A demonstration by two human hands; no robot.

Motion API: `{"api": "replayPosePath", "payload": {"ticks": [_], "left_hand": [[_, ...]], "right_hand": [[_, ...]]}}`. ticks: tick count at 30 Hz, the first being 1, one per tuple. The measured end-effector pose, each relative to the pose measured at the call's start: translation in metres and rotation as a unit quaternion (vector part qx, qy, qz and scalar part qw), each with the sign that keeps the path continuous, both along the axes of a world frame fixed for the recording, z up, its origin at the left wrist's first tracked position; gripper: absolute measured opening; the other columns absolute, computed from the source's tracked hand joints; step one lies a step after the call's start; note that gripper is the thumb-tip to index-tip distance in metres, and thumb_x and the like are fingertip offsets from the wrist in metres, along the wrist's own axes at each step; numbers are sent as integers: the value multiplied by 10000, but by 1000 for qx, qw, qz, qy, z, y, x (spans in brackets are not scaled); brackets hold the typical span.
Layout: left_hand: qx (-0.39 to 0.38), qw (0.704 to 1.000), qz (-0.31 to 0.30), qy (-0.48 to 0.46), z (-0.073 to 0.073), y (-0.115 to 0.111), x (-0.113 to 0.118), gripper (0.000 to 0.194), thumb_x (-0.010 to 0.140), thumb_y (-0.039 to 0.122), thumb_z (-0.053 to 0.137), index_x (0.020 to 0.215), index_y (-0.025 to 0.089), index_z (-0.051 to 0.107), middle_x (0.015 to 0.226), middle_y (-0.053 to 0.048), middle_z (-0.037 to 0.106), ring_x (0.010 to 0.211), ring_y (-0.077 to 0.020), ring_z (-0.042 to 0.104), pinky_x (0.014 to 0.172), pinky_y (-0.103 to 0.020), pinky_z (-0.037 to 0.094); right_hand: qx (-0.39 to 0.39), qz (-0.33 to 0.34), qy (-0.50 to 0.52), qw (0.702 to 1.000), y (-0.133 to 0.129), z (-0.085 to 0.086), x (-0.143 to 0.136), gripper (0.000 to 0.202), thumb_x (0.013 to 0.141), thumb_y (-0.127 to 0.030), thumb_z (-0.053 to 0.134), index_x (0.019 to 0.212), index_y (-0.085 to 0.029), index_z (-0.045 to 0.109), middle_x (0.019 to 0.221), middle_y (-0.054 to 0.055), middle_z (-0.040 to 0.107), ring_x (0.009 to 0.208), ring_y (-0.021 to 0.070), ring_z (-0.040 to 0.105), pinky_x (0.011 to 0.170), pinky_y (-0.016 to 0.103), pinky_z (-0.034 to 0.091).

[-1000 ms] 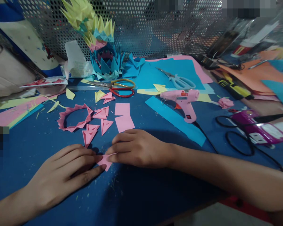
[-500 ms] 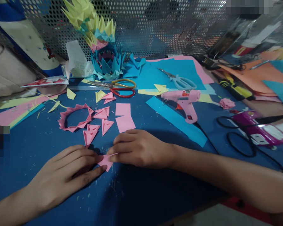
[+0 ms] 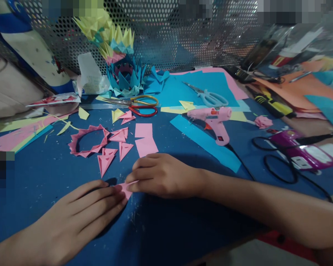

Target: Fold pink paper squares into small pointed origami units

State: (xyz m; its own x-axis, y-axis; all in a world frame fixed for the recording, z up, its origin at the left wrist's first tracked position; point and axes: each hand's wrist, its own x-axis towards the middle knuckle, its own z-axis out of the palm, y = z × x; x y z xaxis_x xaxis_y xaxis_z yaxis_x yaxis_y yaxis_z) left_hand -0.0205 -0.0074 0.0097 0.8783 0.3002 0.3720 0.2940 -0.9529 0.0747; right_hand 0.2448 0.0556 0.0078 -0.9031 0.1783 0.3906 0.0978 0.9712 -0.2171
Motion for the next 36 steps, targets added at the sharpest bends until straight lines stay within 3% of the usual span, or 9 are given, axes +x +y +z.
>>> {"api": "replayPosePath", "payload": {"ticks": [15, 22, 25, 29, 33, 36], "left_hand": [[-7, 1000, 1, -12, 3, 2, 2, 439, 1067, 80, 259, 1178, 58, 683, 1124, -75, 734, 997, -216, 627, 1091, -422, 310], [-10, 1000, 17, -9, 2, 0, 2, 399, 1073, 92, 292, 1199, 75, 671, 1133, -61, 730, 1087, -205, 612, 1143, -416, 277], [0, 1000, 17, -5, 1, -1, 1, 404, 1072, 93, 292, 1187, 83, 679, 1128, -53, 734, 1078, -196, 617, 1156, -410, 270], [-2, 1000, 26, 1, -1, -5, 0, 422, 1077, 124, 269, 1220, 93, 665, 1188, -59, 718, 1126, -205, 606, 1166, -425, 275], [15, 999, 38, 23, -1, -10, 0, 390, 1070, 156, 309, 1243, 92, 653, 1217, -74, 709, 1138, -220, 612, 1164, -430, 274], [55, 997, 55, 30, 2, -17, 4, 421, 1056, 143, 283, 1198, 82, 675, 1171, -97, 726, 1103, -234, 634, 1127, -417, 299]], "right_hand": [[10, 11, 7, 1000, 1, -1, 0, 281, 1054, -194, 387, 1159, -131, 641, 1160, 47, 709, 1004, 164, 583, 823, 318, 481], [29, -47, -47, 997, -9, -3, -4, 274, 1055, -304, 434, 1239, -206, 611, 1187, 27, 675, 1050, 150, 577, 872, 312, 458], [38, -74, -52, 995, -10, 1, -3, 254, 1039, -330, 466, 1205, -237, 634, 1122, 27, 672, 1023, 163, 564, 845, 323, 439], [15, -67, -69, 995, -2, 15, 5, 238, 1012, -291, 487, 918, -219, 693, 945, 32, 644, 902, 176, 535, 802, 342, 410], [13, -20, -114, 993, 9, 26, 12, 226, 1005, -245, 482, 974, -192, 699, 812, 29, 597, 804, 179, 495, 790, 332, 401], [19, 4, -108, 994, 13, 24, 15, 217, 1002, -229, 487, 1007, -174, 697, 801, 30, 601, 796, 177, 497, 790, 321, 403]]}}
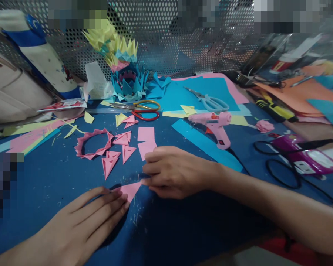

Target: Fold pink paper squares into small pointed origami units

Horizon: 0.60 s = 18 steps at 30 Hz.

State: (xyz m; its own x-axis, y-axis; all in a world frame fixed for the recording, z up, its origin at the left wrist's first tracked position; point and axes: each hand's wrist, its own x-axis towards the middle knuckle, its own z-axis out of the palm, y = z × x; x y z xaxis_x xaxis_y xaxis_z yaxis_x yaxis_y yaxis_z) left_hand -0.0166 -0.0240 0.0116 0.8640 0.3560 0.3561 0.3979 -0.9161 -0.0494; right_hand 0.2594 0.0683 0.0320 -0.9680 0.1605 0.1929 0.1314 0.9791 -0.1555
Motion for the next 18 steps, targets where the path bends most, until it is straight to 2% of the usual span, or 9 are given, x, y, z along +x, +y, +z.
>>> {"api": "replayPosePath", "payload": {"ticks": [3, 5, 10, 14, 18], "left_hand": [[51, 998, 24, 9, 2, -9, 7, 415, 1012, 110, 296, 1144, 70, 687, 1132, -119, 739, 1091, -257, 639, 1097, -420, 316], [77, 996, 47, 12, 0, -16, 11, 396, 978, 95, 318, 1120, 54, 686, 1115, -132, 743, 1068, -268, 644, 1081, -424, 324], [81, 991, 102, 13, -7, -29, 20, 375, 935, 108, 360, 1143, 49, 666, 1106, -131, 747, 1051, -268, 659, 1045, -420, 340], [89, 990, 110, 12, -11, -32, 23, 398, 927, 103, 341, 1147, 33, 665, 1115, -145, 744, 1043, -270, 671, 1020, -423, 353], [96, 989, 107, 19, -9, -31, 22, 414, 932, 90, 322, 1157, 25, 664, 1117, -145, 745, 1029, -272, 686, 1007, -428, 360]], "right_hand": [[18, -1, 44, 999, 1, -7, 0, 253, 1021, -256, 458, 1017, -185, 701, 772, 28, 596, 735, 173, 482, 696, 321, 375], [27, -2, 49, 998, 0, -12, -2, 292, 1042, -314, 430, 1093, -192, 690, 796, 35, 601, 732, 174, 484, 670, 326, 356], [42, -10, 40, 998, -3, -22, -16, 406, 1066, -432, 344, 1268, -215, 622, 827, 27, 556, 733, 173, 447, 649, 321, 323], [65, -11, 19, 998, -4, -24, -30, 425, 1077, -457, 288, 1308, -266, 590, 812, 7, 508, 708, 160, 391, 635, 308, 286], [86, 0, -6, 996, -4, -22, -41, 443, 1067, -488, 300, 1333, -265, 576, 832, 20, 533, 722, 170, 386, 651, 319, 295]]}}
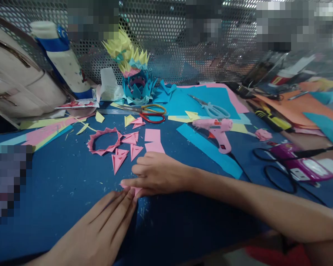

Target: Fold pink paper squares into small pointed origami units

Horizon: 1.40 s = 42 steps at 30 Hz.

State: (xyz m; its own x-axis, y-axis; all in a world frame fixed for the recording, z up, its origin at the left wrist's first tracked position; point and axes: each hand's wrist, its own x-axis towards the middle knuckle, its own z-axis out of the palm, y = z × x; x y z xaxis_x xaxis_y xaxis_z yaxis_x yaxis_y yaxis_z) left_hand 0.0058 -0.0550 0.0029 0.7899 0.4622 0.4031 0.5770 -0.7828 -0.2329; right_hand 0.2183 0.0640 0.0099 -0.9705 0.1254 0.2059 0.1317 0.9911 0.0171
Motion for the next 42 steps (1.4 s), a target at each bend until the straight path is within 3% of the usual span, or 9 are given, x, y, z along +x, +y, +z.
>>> {"api": "replayPosePath", "payload": {"ticks": [12, 15, 18, 23, 27, 30, 33, 36, 42], "left_hand": [[-19, 997, -55, -47, -2, 14, -10, 349, 964, 89, 366, 1177, 27, 636, 1094, -163, 730, 1026, -276, 668, 1012, -429, 388], [-135, 980, -76, -123, -1, 31, -16, 303, 1006, 88, 377, 1206, 98, 605, 1067, -96, 714, 960, -209, 644, 941, -378, 440], [-280, 942, -13, -182, 2, 45, -22, 192, 1030, 238, 483, 1190, 161, 556, 1082, -78, 675, 955, -218, 606, 863, -371, 463], [-348, 916, 33, -199, 4, 51, -26, 236, 979, 326, 622, 1170, 210, 546, 1062, -53, 646, 951, -219, 581, 834, -350, 438], [-387, 893, 42, -228, 4, 53, -25, 231, 931, 265, 699, 1131, 251, 585, 1074, -14, 662, 983, -214, 584, 880, -347, 397], [-409, 869, 50, -275, 4, 54, -21, 266, 883, 286, 755, 1111, 270, 619, 1062, 7, 682, 979, -210, 602, 879, -334, 406], [-431, 831, 75, -343, 7, 54, -15, 215, 890, 302, 730, 1080, 256, 643, 974, 11, 699, 865, -179, 631, 778, -284, 461], [-456, 785, 105, -406, 12, 54, -8, 92, 914, 296, 668, 967, 220, 675, 847, 8, 704, 717, -145, 635, 647, -232, 479], [-495, 714, 129, -478, 14, 58, -3, 123, 843, 289, 715, 780, 183, 705, 693, 6, 676, 614, -116, 617, 568, -186, 467]], "right_hand": [[-3, -3, 53, 999, -2, -2, -8, 430, 1046, -490, 378, 1211, -212, 663, 866, 44, 595, 743, 178, 435, 664, 317, 312], [-39, -16, 73, 996, 1, -4, 0, 450, 1046, -503, 374, 1185, -189, 666, 841, 37, 603, 743, 167, 459, 646, 303, 311], [-66, -19, 72, 995, 4, -5, 4, 463, 995, -569, 465, 1132, -174, 665, 863, 35, 620, 774, 164, 488, 645, 290, 319], [-79, -8, 74, 994, 5, -6, 4, 387, 982, -538, 520, 1031, -180, 660, 869, 34, 638, 810, 166, 515, 668, 288, 333], [-100, -3, 105, 989, 3, -5, 4, 256, 1027, -351, 486, 945, -175, 652, 841, 36, 645, 781, 155, 514, 668, 283, 342], [-205, -50, 169, 963, -2, -4, 3, 170, 992, -246, 535, 909, -160, 656, 799, 22, 640, 738, 128, 526, 667, 249, 381], [-382, -142, 230, 884, -10, -2, -1, 117, 921, -246, 616, 874, -145, 650, 700, -22, 580, 602, 86, 469, 561, 199, 373], [-475, -177, 247, 825, -18, 1, -4, 67, 854, -209, 636, 834, -145, 632, 625, -59, 504, 538, 66, 399, 495, 178, 324], [-458, -131, 225, 850, -25, 7, -3, 258, 969, -289, 479, 810, -145, 623, 717, -1, 586, 636, 88, 491, 604, 205, 376]]}}
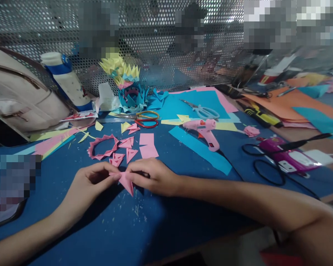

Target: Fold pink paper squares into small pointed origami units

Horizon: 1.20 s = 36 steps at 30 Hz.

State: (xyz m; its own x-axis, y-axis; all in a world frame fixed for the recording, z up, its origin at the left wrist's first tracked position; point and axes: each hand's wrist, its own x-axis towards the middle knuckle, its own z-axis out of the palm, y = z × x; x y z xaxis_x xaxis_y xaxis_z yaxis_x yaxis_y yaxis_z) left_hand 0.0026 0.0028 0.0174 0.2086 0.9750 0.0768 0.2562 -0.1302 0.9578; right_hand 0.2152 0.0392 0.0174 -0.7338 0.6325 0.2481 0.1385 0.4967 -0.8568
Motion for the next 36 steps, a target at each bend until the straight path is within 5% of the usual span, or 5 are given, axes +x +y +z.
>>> {"api": "replayPosePath", "payload": {"ticks": [14, 24, 27, 31, 36], "left_hand": [[26, 998, 46, -36, 5, 1, -4, 46, 828, 246, 726, 802, 207, 722, 761, 3, 704, 682, -113, 641, 622, -176, 490], [54, 997, 14, -62, 5, 1, -3, 240, 951, 342, 598, 1141, 195, 615, 852, -25, 697, 659, -130, 614, 633, -235, 506], [50, 997, -10, -66, 1, -4, 2, 165, 880, 305, 691, 978, 183, 640, 865, -32, 695, 687, -142, 632, 644, -241, 513], [66, 996, -1, -60, -3, -12, 3, 115, 921, 249, 630, 832, 181, 658, 857, -36, 689, 802, -158, 648, 745, -253, 508], [85, 995, 7, -58, -1, -18, 1, 101, 891, 252, 661, 819, 181, 652, 779, -17, 662, 718, -143, 615, 676, -232, 482]], "right_hand": [[-44, -41, -25, 998, -1, -2, -3, 257, 942, -298, 553, 733, -150, 581, 593, -20, 608, 507, 62, 449, 495, 170, 334], [-64, -39, -9, 997, 0, -4, -3, 357, 975, -410, 530, 734, -150, 576, 601, -16, 592, 509, 69, 472, 492, 173, 339], [-56, -43, -7, 997, -2, -6, -4, 405, 987, -470, 498, 750, -151, 577, 607, -17, 582, 510, 77, 482, 497, 182, 350], [86, -17, -89, 992, 11, 5, -4, 450, 1050, -446, 353, 864, -157, 645, 768, 22, 660, 728, 124, 612, 696, 233, 462], [263, -208, -330, 882, 76, 26, -10, 285, 1021, -266, 478, 1273, -163, 565, 1280, 120, 618, 1172, 219, 568, 977, 350, 470]]}}
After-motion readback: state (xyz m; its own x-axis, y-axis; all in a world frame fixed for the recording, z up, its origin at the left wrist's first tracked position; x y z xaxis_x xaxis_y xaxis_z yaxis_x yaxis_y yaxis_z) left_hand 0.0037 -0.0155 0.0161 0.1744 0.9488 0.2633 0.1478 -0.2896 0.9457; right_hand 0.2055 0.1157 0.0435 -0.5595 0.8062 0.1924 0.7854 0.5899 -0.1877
